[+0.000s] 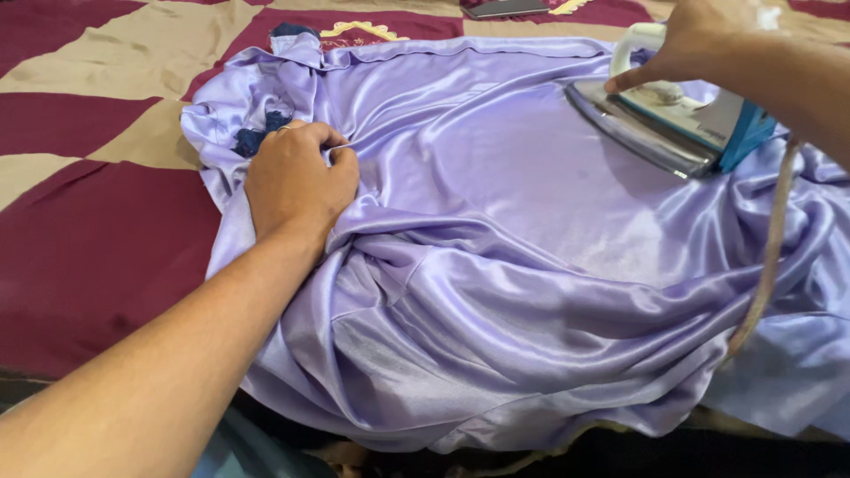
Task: The person irons a light purple satin garment laid out on a bed. They use a steam iron in their right hand to smooth the fabric while holding and adjusting the material with their left hand. The person remains seated on the bed throughout the process.
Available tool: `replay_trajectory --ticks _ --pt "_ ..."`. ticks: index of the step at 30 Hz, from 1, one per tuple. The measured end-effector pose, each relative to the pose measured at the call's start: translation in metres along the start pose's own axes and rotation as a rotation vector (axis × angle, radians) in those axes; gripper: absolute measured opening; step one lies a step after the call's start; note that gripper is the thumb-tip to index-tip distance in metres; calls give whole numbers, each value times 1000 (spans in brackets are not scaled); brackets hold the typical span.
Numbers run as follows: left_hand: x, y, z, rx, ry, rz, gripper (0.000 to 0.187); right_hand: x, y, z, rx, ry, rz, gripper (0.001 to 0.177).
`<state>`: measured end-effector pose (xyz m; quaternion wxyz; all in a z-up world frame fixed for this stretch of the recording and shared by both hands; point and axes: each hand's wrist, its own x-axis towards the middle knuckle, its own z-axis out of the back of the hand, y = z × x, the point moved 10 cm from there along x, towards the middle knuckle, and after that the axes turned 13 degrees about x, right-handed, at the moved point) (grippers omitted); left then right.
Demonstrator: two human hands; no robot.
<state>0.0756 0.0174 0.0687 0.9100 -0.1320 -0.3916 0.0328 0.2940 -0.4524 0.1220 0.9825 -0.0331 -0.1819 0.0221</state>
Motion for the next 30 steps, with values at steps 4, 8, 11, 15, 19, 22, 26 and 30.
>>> replay_trajectory --ticks 4,8,11,15,19,22,26,30 --pt "1 -1 -1 -2 -10 -5 19 -33 27 19 -66 93 -19 94" --pt "1 1 -2 -8 0 -9 19 -80 60 46 51 120 -40 92" --pt "1 1 -1 -2 2 -7 20 -115 96 69 141 85 73 88" --pt "0 1 -2 8 9 3 21 -158 132 96 118 154 26 86" --pt "-1 -1 -1 -12 12 -7 21 -195 182 120 175 180 86 80" --pt "-1 1 -4 5 22 6 21 -212 208 126 260 201 103 74" --pt "0 0 -5 17 22 -7 21 -203 228 131 302 91 183 71" --pt "-3 -2 -2 11 11 -45 23 -167 238 117 239 -7 282 76"
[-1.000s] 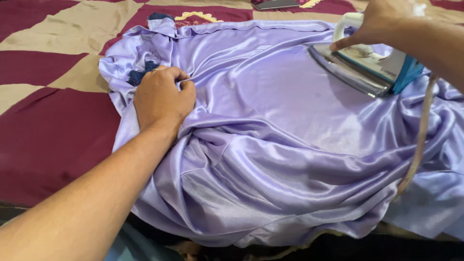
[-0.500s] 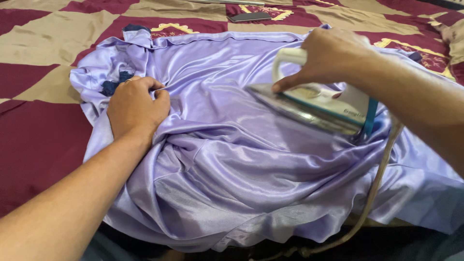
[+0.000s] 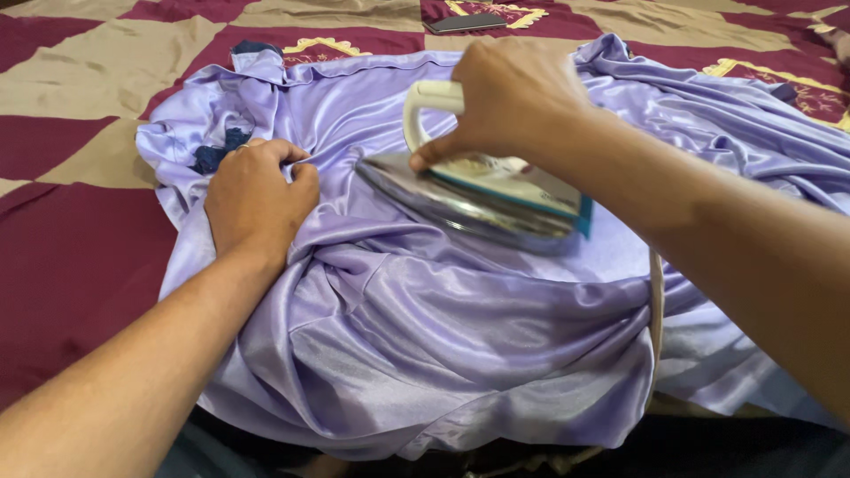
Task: The person irons a light purple satin garment laid out on a bed. They use a steam iron in their right hand to smooth the fabric while holding and adjusting the material with their left hand. The person remains seated on the bed throughout the process.
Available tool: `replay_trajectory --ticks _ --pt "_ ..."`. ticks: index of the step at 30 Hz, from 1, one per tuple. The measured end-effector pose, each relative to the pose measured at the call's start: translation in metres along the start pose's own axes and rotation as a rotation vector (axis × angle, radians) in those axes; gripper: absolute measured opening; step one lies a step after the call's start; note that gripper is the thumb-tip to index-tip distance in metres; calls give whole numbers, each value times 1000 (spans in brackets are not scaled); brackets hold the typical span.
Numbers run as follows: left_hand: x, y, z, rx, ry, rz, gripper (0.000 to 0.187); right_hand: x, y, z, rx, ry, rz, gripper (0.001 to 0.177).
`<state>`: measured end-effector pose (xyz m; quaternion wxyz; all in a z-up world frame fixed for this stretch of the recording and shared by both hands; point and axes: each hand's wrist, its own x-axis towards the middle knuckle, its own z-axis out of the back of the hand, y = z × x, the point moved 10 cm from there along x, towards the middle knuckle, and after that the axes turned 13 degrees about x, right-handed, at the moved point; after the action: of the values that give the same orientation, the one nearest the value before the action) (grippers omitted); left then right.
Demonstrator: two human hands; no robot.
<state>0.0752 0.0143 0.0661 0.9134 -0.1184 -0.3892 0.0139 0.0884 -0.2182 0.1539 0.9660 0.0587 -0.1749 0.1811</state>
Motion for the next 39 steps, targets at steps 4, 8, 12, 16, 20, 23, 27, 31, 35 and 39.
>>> replay_trajectory --ticks 4,8,12,16,20,23,27,31,35,39 --pt "-1 1 0 -11 16 25 23 46 -16 -20 35 -39 -10 81" --pt "-1 0 1 5 0 27 22 79 -25 -35 14 -46 -38 83" --pt "2 -1 3 1 22 44 22 86 -29 -38 70 -6 -36 82" --pt "2 -2 4 8 15 34 22 71 -20 -33 94 49 34 79" --pt "1 -2 5 14 -4 24 22 39 -7 -19 76 81 87 78" --pt "0 0 3 -2 8 23 23 6 4 -1 121 74 86 73" --pt "1 2 0 -9 15 47 22 -41 6 12 127 249 -104 71" --pt "1 3 0 -16 1 34 23 -73 -8 22 32 294 -227 68" --pt "-1 3 1 -23 13 40 23 -68 -55 16 2 266 -302 67" --pt "0 3 1 -19 11 43 24 -39 -117 9 -177 141 -281 81"
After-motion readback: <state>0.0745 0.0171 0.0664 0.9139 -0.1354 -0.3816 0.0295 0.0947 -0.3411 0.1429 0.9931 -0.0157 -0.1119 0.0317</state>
